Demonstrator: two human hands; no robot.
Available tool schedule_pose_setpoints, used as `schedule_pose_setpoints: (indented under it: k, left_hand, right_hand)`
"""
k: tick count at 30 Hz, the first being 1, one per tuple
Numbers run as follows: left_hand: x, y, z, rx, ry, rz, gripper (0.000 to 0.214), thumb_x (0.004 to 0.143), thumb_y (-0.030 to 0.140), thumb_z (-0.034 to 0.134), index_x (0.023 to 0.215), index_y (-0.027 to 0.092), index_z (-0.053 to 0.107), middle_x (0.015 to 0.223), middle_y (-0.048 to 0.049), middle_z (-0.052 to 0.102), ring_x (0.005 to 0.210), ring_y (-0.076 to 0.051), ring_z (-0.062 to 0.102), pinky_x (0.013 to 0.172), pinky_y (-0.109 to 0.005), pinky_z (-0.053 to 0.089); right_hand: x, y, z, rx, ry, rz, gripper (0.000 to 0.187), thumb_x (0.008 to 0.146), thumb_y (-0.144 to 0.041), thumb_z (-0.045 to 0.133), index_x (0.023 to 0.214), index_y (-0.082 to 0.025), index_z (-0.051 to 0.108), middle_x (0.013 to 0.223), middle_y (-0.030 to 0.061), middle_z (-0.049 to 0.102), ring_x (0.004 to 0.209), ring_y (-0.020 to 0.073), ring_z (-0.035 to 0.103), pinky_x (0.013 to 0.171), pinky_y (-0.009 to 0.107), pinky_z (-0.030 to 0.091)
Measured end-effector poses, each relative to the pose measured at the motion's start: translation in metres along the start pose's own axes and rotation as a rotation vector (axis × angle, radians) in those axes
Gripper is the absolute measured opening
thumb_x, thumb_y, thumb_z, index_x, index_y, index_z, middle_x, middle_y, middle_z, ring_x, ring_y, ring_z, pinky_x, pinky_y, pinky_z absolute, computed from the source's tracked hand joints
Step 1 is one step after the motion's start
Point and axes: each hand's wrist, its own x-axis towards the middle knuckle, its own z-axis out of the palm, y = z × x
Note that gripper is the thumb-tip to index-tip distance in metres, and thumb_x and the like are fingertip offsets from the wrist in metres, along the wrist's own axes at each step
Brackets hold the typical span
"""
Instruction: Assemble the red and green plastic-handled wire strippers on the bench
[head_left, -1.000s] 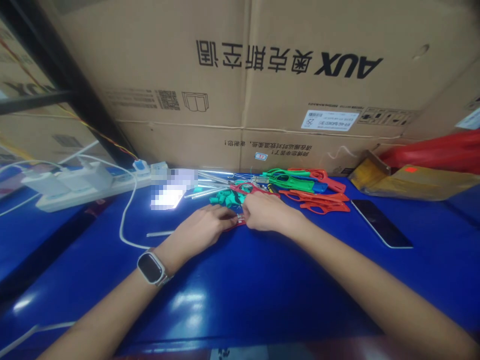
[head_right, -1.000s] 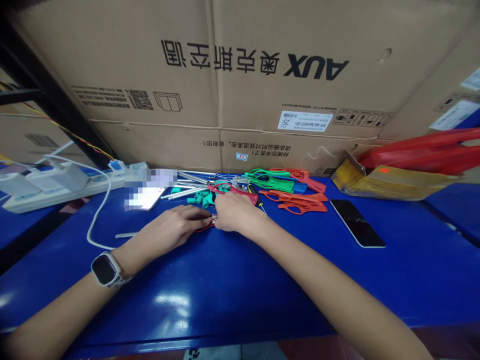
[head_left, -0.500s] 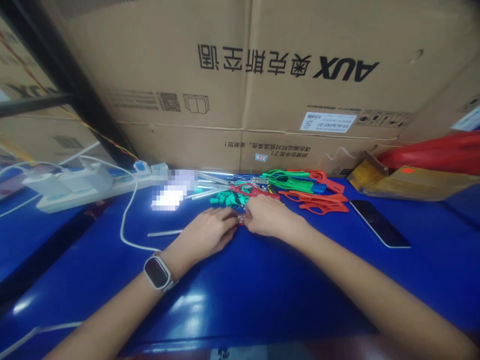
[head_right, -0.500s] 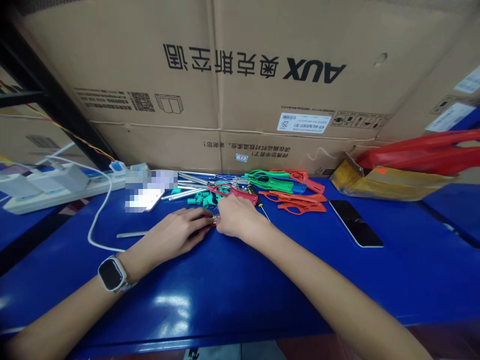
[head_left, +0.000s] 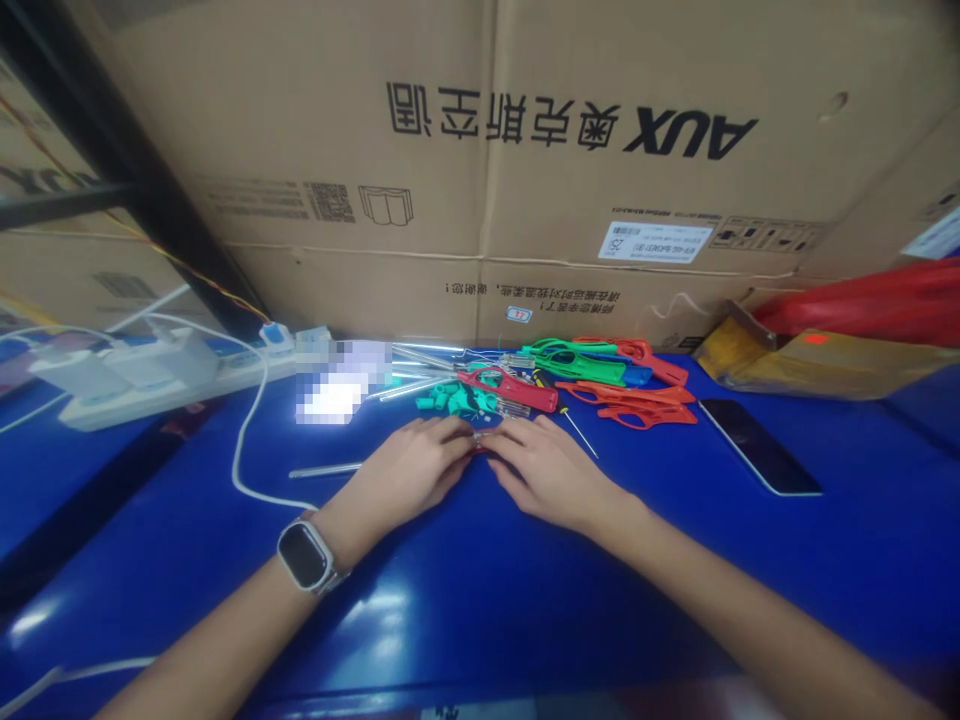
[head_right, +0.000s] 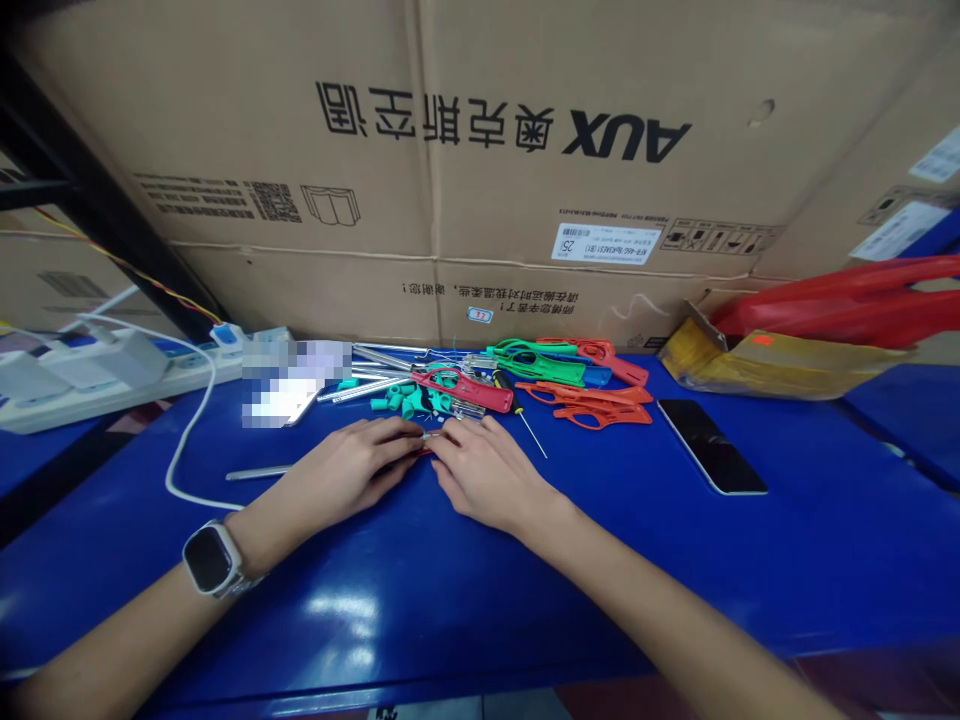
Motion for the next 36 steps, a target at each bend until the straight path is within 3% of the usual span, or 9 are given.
schedule_pose_setpoints:
  k: [10,17,23,28,32,36]
  left_hand:
    - [0.0,0.0,0.002,-0.021,0.016,0.002,0.028,0.099,0.021,0.049,0.119,0.02,0.068,0.118,-0.0084,0.067,0.098,-0.023,0.068,0.086,-0.039,0.055]
    - [0.001,-0.004,0.006,-0.117,0.054,-0.008,0.027,0.099,0.023,0.049,0.118,0.021,0.069,0.118,-0.0076,0.067,0.102,-0.022,0.066,0.091,-0.038,0.054]
    - [-0.001,-0.004,0.006,-0.169,0.078,-0.023,0.024,0.098,0.023,0.05,0.116,0.021,0.067,0.11,-0.0076,0.069,0.101,-0.021,0.066,0.092,-0.036,0.054]
    - [0.0,-0.002,0.004,-0.145,0.051,-0.009,0.025,0.099,0.021,0.048,0.117,0.021,0.066,0.113,-0.0079,0.067,0.102,-0.021,0.065,0.091,-0.037,0.053]
    - [0.0,0.001,0.003,-0.12,0.051,-0.04,0.032,0.098,0.021,0.048,0.128,0.021,0.059,0.113,-0.0088,0.066,0.101,-0.023,0.064,0.089,-0.039,0.053]
    - [0.0,0.0,0.004,-0.082,0.061,0.016,0.035,0.099,0.02,0.047,0.131,0.023,0.06,0.116,-0.0094,0.064,0.104,-0.024,0.062,0.09,-0.041,0.053]
  right_hand:
    - [-0.003,0.003,0.003,-0.024,0.031,-0.033,0.029,0.098,-0.018,0.047,0.118,-0.015,0.067,0.107,0.0108,0.067,0.1,0.0241,0.061,0.087,0.04,0.041]
    - [-0.005,0.002,0.006,0.166,0.073,0.066,0.026,0.097,-0.022,0.05,0.12,-0.02,0.064,0.111,0.0083,0.063,0.106,0.0217,0.057,0.09,0.037,0.043]
    - [-0.004,-0.004,0.006,-0.054,0.028,0.058,0.026,0.097,-0.02,0.047,0.114,-0.015,0.066,0.107,0.012,0.062,0.099,0.0261,0.056,0.083,0.04,0.042]
    - [-0.003,-0.008,0.007,-0.077,0.028,0.085,0.025,0.099,-0.022,0.046,0.11,-0.015,0.067,0.105,0.012,0.063,0.098,0.0258,0.057,0.083,0.04,0.043]
    - [-0.005,-0.004,0.007,0.018,0.066,0.087,0.024,0.098,-0.023,0.048,0.11,-0.016,0.067,0.104,0.0113,0.064,0.098,0.0243,0.058,0.086,0.038,0.045]
    - [-0.005,0.002,0.005,0.071,0.196,0.116,0.022,0.097,-0.023,0.048,0.104,-0.016,0.068,0.106,0.0124,0.062,0.097,0.0235,0.057,0.085,0.038,0.046]
